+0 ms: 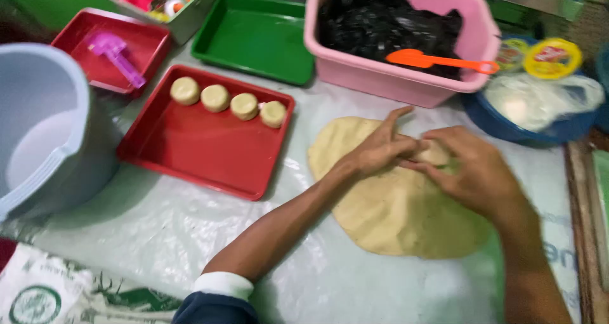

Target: The recorder is shaping dough into small balls, filling them with a dark paste, and placing them on a tray.

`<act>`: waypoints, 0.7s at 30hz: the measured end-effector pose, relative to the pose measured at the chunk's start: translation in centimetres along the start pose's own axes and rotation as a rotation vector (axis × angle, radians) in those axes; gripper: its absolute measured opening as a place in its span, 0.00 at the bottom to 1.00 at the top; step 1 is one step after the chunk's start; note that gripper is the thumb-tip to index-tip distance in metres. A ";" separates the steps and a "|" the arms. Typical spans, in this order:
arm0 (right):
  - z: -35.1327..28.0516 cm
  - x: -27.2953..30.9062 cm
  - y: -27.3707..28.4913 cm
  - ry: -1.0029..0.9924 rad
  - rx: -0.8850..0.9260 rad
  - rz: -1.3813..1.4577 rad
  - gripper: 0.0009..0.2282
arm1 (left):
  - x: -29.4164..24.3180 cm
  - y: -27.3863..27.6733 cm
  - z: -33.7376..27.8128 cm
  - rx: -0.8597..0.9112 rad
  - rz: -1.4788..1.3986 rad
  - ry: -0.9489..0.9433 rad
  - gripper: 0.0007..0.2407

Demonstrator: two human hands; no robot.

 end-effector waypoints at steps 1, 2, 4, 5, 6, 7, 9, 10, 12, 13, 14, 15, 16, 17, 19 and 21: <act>0.0 -0.4 0.4 0.020 0.015 0.008 0.22 | 0.4 0.3 0.4 -0.025 -0.003 -0.008 0.39; 0.0 -1.5 0.9 -0.069 -0.006 0.064 0.23 | 1.2 0.4 0.9 -0.005 -0.113 0.062 0.39; 0.1 -3.3 1.2 -0.139 -0.013 0.129 0.25 | 1.1 0.3 1.0 -0.006 -0.223 0.119 0.39; 0.0 -4.4 1.3 -0.152 -0.063 0.247 0.26 | 0.5 -0.1 0.7 -0.015 -0.184 0.156 0.40; 0.0 -5.6 1.4 -0.168 -0.110 0.366 0.27 | -0.1 -0.5 0.5 -0.023 -0.145 0.194 0.42; 0.5 -14.0 -1.0 -0.151 -0.097 0.373 0.27 | -0.5 -0.7 0.3 -0.043 -0.146 0.184 0.42; 1.4 -28.3 -6.2 -0.183 -0.002 0.378 0.27 | -1.4 -1.2 0.0 -0.051 -0.045 0.165 0.48; 3.5 -27.2 -6.4 -0.165 0.012 0.383 0.27 | -1.6 -1.1 -0.2 -0.072 -0.047 0.155 0.48; 7.6 -23.6 -6.6 0.107 0.081 0.646 0.35 | -1.9 -1.3 -0.2 -0.038 -0.003 0.181 0.49; 10.8 -14.5 -4.1 0.118 0.091 0.650 0.35 | -0.8 -0.8 0.1 -0.051 -0.004 0.175 0.49; 11.6 -5.0 -2.1 0.081 0.147 0.545 0.35 | 0.2 -0.6 0.6 -0.008 -0.036 0.171 0.44; 10.0 4.3 0.2 0.043 0.195 0.439 0.36 | 1.3 -0.5 1.0 0.040 -0.065 0.168 0.41; 11.2 7.8 0.0 0.052 0.199 0.442 0.36 | 8.5 -1.8 4.6 0.031 -0.063 0.164 0.41; 12.1 10.9 -0.9 -0.040 0.312 0.434 0.36 | 13.2 -1.1 7.2 0.244 -0.036 0.044 0.29; 13.7 15.8 -2.9 -0.126 0.429 0.424 0.36 | 13.5 2.0 7.7 0.454 -0.007 -0.073 0.18; 15.5 20.1 -5.7 0.165 0.408 0.310 0.26 | 12.5 4.0 6.4 -0.032 0.628 -0.165 0.30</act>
Point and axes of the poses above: each hand's wrist, its own z-axis towards the middle knuckle, its own y-axis out of the back of the hand, x = y × z, the point moved 6 cm from there along z, towards the middle knuckle, and after that the axes turned 1 degree about -z, right-handed, at the moved point
